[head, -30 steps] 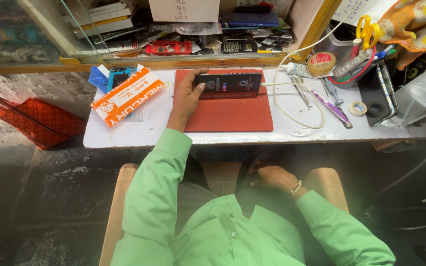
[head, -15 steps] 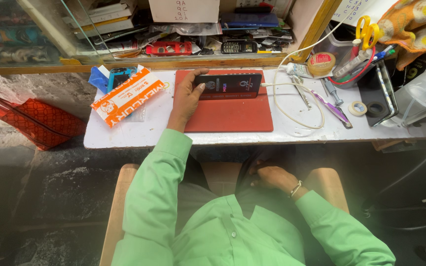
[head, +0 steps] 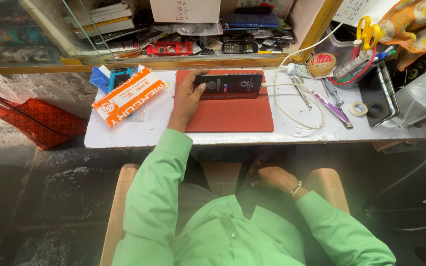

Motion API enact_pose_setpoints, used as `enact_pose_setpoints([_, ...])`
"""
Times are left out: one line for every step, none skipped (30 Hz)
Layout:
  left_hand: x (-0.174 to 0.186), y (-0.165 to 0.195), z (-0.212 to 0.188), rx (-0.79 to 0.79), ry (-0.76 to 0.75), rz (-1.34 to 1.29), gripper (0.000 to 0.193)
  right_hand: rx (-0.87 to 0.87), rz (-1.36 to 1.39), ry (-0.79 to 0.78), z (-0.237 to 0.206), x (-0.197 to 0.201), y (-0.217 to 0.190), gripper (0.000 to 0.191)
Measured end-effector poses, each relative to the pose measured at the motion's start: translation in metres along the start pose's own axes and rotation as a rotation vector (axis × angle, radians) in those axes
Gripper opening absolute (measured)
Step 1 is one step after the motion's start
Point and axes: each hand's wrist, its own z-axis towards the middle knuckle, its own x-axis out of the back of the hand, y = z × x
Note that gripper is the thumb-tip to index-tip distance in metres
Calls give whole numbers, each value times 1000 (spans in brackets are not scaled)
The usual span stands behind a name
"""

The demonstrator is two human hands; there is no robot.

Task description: The person cleans a smartphone's charging port with a toothbrush, then connects a charging cable to the exposed internals. They place the back cover on the phone, remove it again, and continue working on the internals with a screwdriver.

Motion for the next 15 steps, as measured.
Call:
enact_pose_setpoints([0, 0, 0, 1, 2, 8, 39, -3, -2, -7, 0, 0, 0, 60])
enact_pose_setpoints([0, 0, 0, 1, 4, 17, 39, -6, -4, -15, 0, 0, 1, 60])
enact_pose_setpoints([0, 1, 0, 3, 6, 19, 39, -2, 0, -11, 0, 0, 1, 60])
enact_pose_setpoints([0, 1, 0, 4, 9, 21, 39, 2, 4, -7, 0, 0, 1, 60])
enact_pose_setpoints([0, 1, 0, 6, 11, 24, 39, 6, 8, -4, 0, 0, 1, 59])
enact_pose_setpoints([0, 1, -1, 10, 11, 21, 39, 7, 9, 0, -1, 0, 1, 59])
enact_pose_setpoints([0, 0, -1, 14, 12, 19, 39, 9, 10, 4, -1, 0, 1, 59])
enact_pose_setpoints([0, 0, -1, 18, 12, 17, 39, 10, 11, 8, -1, 0, 1, 59])
enact_pose_setpoints([0, 0, -1, 17, 11, 18, 39, 12, 8, 7, -1, 0, 0, 59])
enact_pose_setpoints([0, 0, -1, 17, 11, 19, 39, 14, 5, 6, -2, 0, 0, 59])
enact_pose_setpoints([0, 0, -1, 16, 11, 20, 38, 16, 2, 5, -2, 0, -1, 59])
enact_pose_setpoints([0, -1, -1, 8, 8, 24, 39, 6, 4, 1, -2, 0, -1, 59])
enact_pose_setpoints([0, -1, -1, 0, 6, 28, 39, -4, 5, -4, -2, 0, -2, 59])
enact_pose_setpoints([0, -1, -1, -9, 4, 33, 39, -14, 6, -9, -1, 0, -2, 59])
enact_pose_setpoints([0, -1, -1, -6, 3, 23, 39, -10, 6, -6, -1, 0, -2, 59])
